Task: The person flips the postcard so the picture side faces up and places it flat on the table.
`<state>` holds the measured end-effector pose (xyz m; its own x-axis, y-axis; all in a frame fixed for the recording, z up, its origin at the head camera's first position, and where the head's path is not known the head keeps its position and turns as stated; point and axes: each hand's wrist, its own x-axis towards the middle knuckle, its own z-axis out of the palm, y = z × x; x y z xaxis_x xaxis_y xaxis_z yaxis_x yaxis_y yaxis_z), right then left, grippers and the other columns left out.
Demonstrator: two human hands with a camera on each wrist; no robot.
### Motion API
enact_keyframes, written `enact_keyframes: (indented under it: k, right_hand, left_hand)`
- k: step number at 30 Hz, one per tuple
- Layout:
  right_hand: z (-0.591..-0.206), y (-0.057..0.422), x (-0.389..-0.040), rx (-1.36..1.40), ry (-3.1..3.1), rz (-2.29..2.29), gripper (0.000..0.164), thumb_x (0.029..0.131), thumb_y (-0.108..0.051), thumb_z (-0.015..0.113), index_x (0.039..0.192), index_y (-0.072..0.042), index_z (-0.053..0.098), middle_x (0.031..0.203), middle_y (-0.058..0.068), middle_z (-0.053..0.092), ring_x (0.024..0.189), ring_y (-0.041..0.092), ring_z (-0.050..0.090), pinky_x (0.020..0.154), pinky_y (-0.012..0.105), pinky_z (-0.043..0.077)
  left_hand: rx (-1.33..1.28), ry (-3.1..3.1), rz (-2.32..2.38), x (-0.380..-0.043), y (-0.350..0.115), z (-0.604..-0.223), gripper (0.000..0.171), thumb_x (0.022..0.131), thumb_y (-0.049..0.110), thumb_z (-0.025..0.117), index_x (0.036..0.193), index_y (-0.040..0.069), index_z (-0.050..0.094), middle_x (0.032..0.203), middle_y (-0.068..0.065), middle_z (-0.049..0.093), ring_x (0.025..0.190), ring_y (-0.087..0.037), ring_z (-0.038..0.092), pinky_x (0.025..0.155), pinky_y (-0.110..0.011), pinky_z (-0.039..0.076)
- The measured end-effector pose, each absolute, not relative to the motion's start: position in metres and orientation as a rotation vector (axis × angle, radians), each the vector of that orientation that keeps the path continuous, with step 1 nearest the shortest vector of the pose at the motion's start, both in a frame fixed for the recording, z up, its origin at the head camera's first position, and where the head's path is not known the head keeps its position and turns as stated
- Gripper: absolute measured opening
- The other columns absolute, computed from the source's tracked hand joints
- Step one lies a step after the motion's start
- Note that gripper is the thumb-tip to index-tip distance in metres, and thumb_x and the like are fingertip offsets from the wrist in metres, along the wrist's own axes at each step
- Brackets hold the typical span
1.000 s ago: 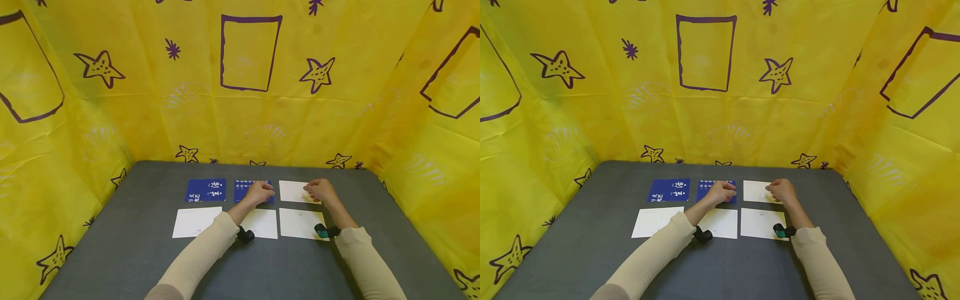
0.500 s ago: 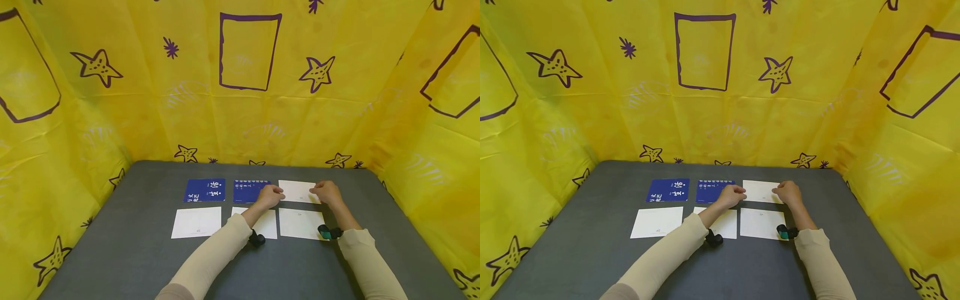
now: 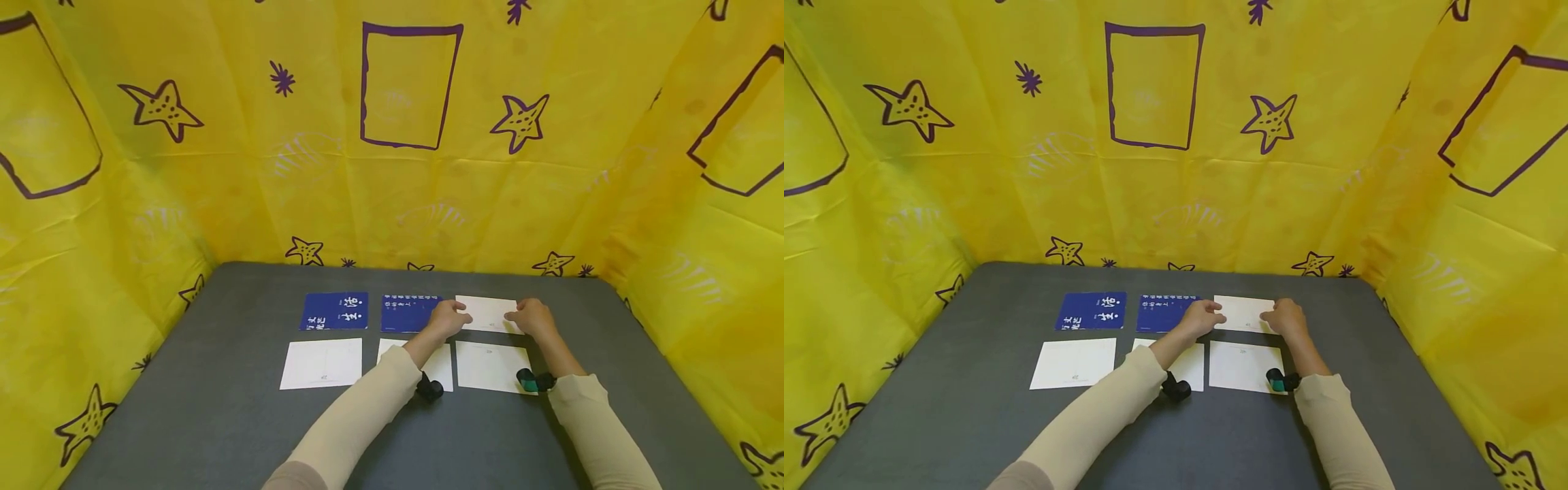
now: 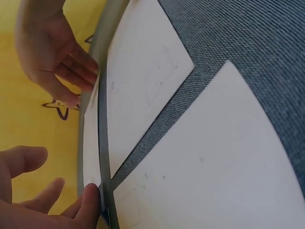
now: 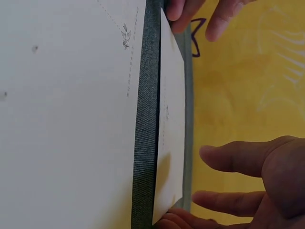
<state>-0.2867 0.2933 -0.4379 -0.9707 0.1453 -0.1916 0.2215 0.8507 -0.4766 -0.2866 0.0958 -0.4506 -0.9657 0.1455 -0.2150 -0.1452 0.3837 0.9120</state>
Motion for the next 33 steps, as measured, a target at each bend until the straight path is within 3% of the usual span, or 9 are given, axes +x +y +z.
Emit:
enact_keyframes:
  k: [2,5,9,12,17,22,27,33]
  right_hand:
    - [-0.438,0.295,-0.287,0.293,2.882,-0.78,0.05,0.081,-0.027,0.061,0.111,0.012,0.054,0.109,0.03,0.056,0.093,0.04,0.053,0.075,0.046,0.047]
    - [-0.438,0.297,-0.288,0.321,2.87,-0.839,0.045,0.081,-0.026,0.061,0.108,0.01,0.056,0.089,0.023,0.062,0.078,0.032,0.056,0.066,0.039,0.047]
    - [-0.44,0.298,-0.289,0.415,2.77,-1.047,0.04,0.081,-0.022,0.062,0.107,0.008,0.057,0.066,0.009,0.058,0.06,0.018,0.055,0.056,0.029,0.049]
    - [-0.443,0.298,-0.288,0.474,2.717,-1.165,0.04,0.08,-0.02,0.063,0.108,0.009,0.055,0.073,0.011,0.06,0.059,0.016,0.057,0.055,0.028,0.053]
    - [-0.441,0.295,-0.284,0.443,2.817,-1.043,0.04,0.079,-0.023,0.064,0.105,0.007,0.058,0.094,0.022,0.062,0.064,0.022,0.06,0.056,0.031,0.05]
    - [-0.433,0.292,-0.286,0.385,2.857,-0.926,0.041,0.078,-0.027,0.064,0.102,0.006,0.058,0.084,0.018,0.062,0.06,0.023,0.057,0.055,0.031,0.045]
    - [-0.434,0.294,-0.29,0.447,2.74,-1.059,0.04,0.081,-0.022,0.062,0.107,0.007,0.055,0.071,0.011,0.057,0.057,0.018,0.054,0.054,0.027,0.047]
    - [-0.441,0.302,-0.288,0.542,2.596,-1.299,0.04,0.082,-0.018,0.062,0.11,0.009,0.053,0.074,0.007,0.056,0.06,0.015,0.054,0.055,0.024,0.051]
  left_hand:
    - [-0.005,2.357,1.632,-0.288,0.096,-0.45,0.034,0.076,0.014,0.067,0.108,0.004,0.061,0.107,-0.01,0.061,0.096,-0.024,0.057,0.083,-0.036,0.048]
    - [-0.023,2.331,1.665,-0.289,0.096,-0.451,0.034,0.077,0.013,0.066,0.109,0.003,0.061,0.11,-0.011,0.06,0.097,-0.024,0.056,0.085,-0.035,0.047]
    - [-0.079,2.241,1.741,-0.29,0.095,-0.454,0.034,0.076,0.011,0.066,0.108,0.002,0.061,0.105,-0.011,0.061,0.084,-0.019,0.056,0.079,-0.032,0.05]
    - [-0.112,2.243,1.742,-0.287,0.095,-0.455,0.031,0.075,0.01,0.066,0.104,0.003,0.062,0.102,-0.01,0.061,0.078,-0.016,0.054,0.073,-0.029,0.049]
    - [-0.132,2.517,1.539,-0.282,0.097,-0.45,0.028,0.072,0.012,0.068,0.098,0.007,0.065,0.1,-0.008,0.065,0.086,-0.02,0.058,0.068,-0.027,0.047]
    - [-0.142,2.593,1.444,-0.283,0.097,-0.44,0.028,0.072,0.014,0.068,0.098,0.006,0.065,0.098,-0.008,0.065,0.088,-0.023,0.058,0.067,-0.028,0.046]
    - [-0.21,2.409,1.596,-0.286,0.098,-0.438,0.027,0.071,0.01,0.067,0.097,0.004,0.065,0.101,-0.011,0.064,0.092,-0.024,0.058,0.075,-0.032,0.049]
    - [-0.32,2.332,1.684,-0.287,0.098,-0.443,0.028,0.069,0.006,0.068,0.097,0.004,0.064,0.102,-0.012,0.063,0.094,-0.024,0.058,0.081,-0.034,0.049]
